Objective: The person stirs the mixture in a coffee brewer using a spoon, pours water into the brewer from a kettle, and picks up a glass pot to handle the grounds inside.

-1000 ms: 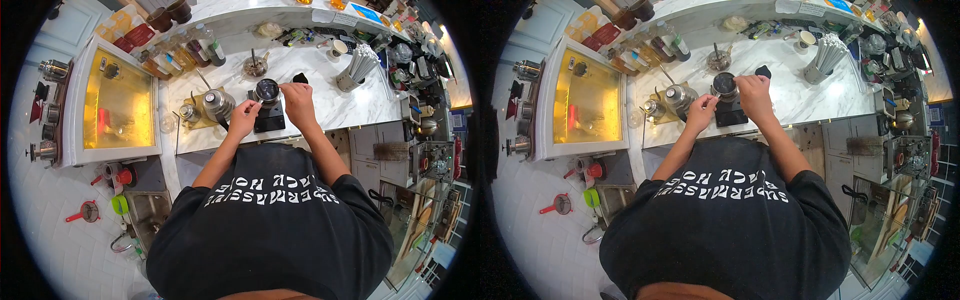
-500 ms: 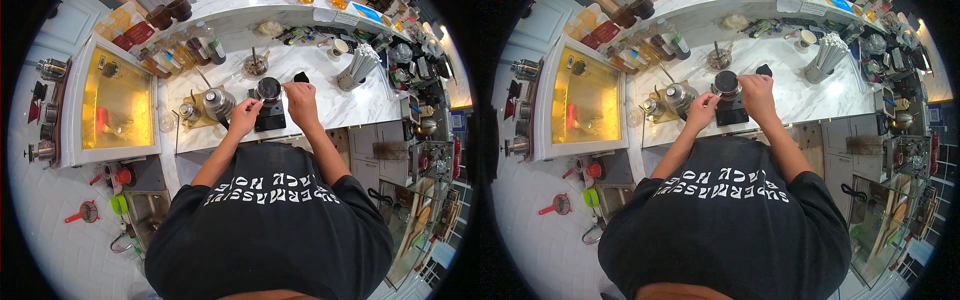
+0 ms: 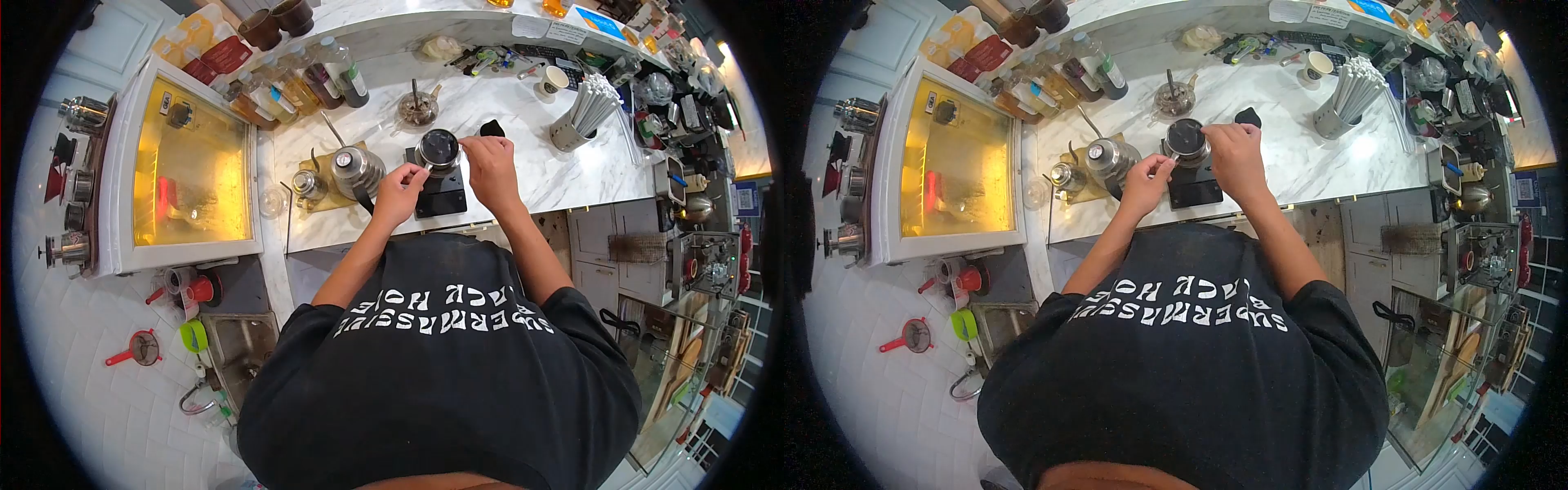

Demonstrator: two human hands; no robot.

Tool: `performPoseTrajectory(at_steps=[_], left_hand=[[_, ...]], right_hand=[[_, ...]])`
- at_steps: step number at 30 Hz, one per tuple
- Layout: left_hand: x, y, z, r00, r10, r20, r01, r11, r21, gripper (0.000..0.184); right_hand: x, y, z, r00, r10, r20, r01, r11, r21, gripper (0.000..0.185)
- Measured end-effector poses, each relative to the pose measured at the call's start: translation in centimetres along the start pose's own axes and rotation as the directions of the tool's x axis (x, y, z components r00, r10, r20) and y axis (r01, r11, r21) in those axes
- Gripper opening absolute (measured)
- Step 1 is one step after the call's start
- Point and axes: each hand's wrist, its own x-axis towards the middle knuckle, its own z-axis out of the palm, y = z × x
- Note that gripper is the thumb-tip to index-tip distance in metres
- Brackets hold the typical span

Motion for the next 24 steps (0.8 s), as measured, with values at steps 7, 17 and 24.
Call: performPoseTrajectory(at_steps=[7,17,24], left_hand=[[0.09,-0.47,-0.10,0.999,-0.023,0.038,0.023,1.000,-0.007,0.024],[0.19,-0.70,0.20,1.000,0.008,-0.004,-0.008,1.000,-0.029,0.022],[0.07,-0.46,0.11,1.000,0.017,-0.008,-0.017,1.000,-0.002,0.022]], right_hand=[[0.31,-0.17,0.12,1.000,-0.006,0.000,0.006,1.000,-0.004,0.025],[0.16,-0.19,-0.30,1.000,0.006,-0.003,-0.006,0.999,0.034,0.024],[-0.07,0.01,-0.31,0.999,0.033,-0.005,-0.033,0.999,0.019,0.026]])
